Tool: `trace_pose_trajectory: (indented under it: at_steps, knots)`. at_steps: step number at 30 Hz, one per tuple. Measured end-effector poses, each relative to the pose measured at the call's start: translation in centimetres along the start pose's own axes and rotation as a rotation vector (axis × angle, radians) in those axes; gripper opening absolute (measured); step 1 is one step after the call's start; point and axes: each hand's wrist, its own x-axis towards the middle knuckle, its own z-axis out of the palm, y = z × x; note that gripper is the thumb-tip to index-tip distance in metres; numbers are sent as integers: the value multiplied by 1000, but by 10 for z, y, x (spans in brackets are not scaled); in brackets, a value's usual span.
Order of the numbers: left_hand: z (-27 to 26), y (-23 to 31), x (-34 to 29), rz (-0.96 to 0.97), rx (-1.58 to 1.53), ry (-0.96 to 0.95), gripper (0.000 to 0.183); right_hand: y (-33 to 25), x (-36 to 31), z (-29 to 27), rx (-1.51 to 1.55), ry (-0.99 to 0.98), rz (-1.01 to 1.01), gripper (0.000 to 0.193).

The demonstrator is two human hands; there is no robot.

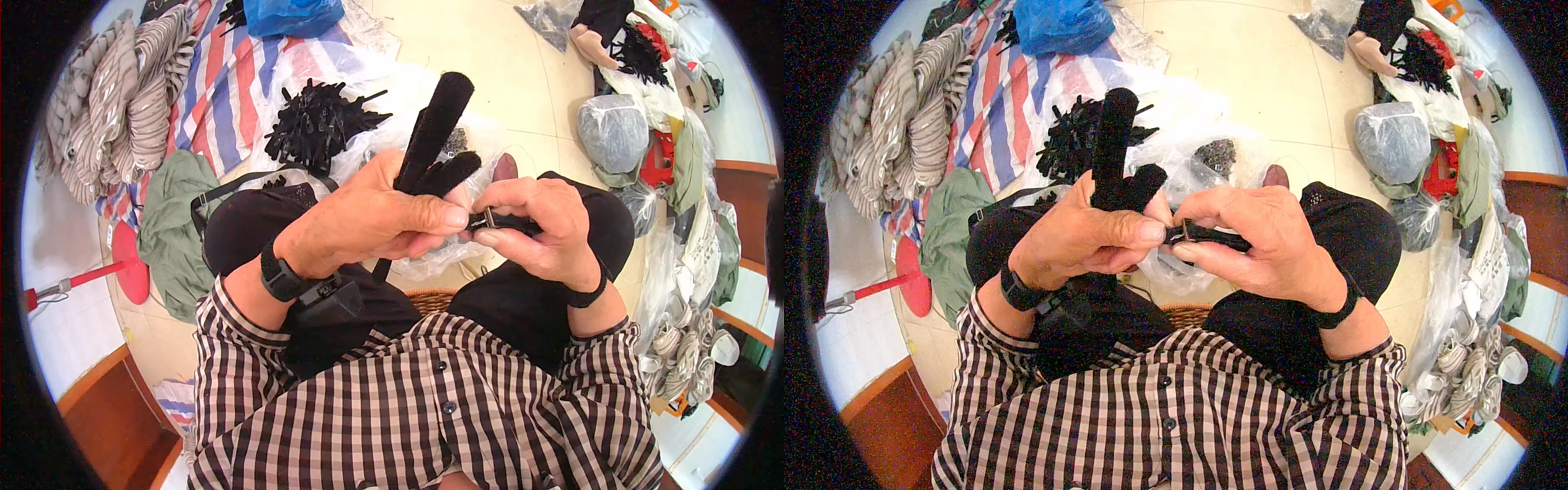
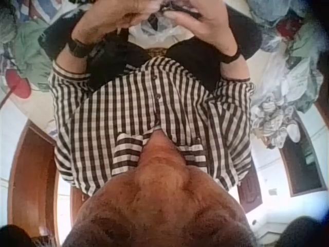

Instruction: The recorder threads black Velcro straps through plastic buckles and organizes them.

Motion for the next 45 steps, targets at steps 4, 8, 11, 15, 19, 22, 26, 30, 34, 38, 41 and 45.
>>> trace_pose_trajectory:
  at_steps: [4, 8, 11, 15, 19, 22, 26, 30, 34, 38, 41, 45]
  knots:
    - [2, 1, -2, 28, 8, -2, 23, 3, -6, 4, 249, 1, 144, 26]
    - [-1, -2, -1, 93, -28, -35, 23, 2, -11, 10, 554, 47, 364, 24]
    - [-2, -6, 0, 135, -30, -31, 22, -7, -7, 20, 793, 185, 396, 22]
    - [0, -2, -2, 132, -51, -15, 21, -7, -7, 17, 541, 190, 300, 21]
    - [-2, -2, -2, 112, -54, -20, 20, -7, -5, 14, 354, 153, 211, 21]
    - [-2, 0, -2, 91, -59, -20, 19, -9, -4, 13, 335, 162, 191, 22]
    - [-2, -1, -1, 99, -61, -13, 19, -11, -5, 14, 376, 183, 215, 23]
    - [0, 2, -1, 94, -69, 2, 20, -7, -7, 21, 393, 238, 214, 22]
    - [2, 3, -2, 101, -22, 40, 20, -6, -3, 16, 263, 241, 121, 23]
    - [-3, 0, -3, 103, -44, -30, 22, -4, -3, 13, 175, 189, 37, 26]
    - [-2, 7, -4, 69, 15, 15, 21, -1, 0, 12, 226, 135, 29, 27]
    - [-5, 1, -3, 80, -26, -29, 20, 2, 0, 15, 246, 118, 27, 29]
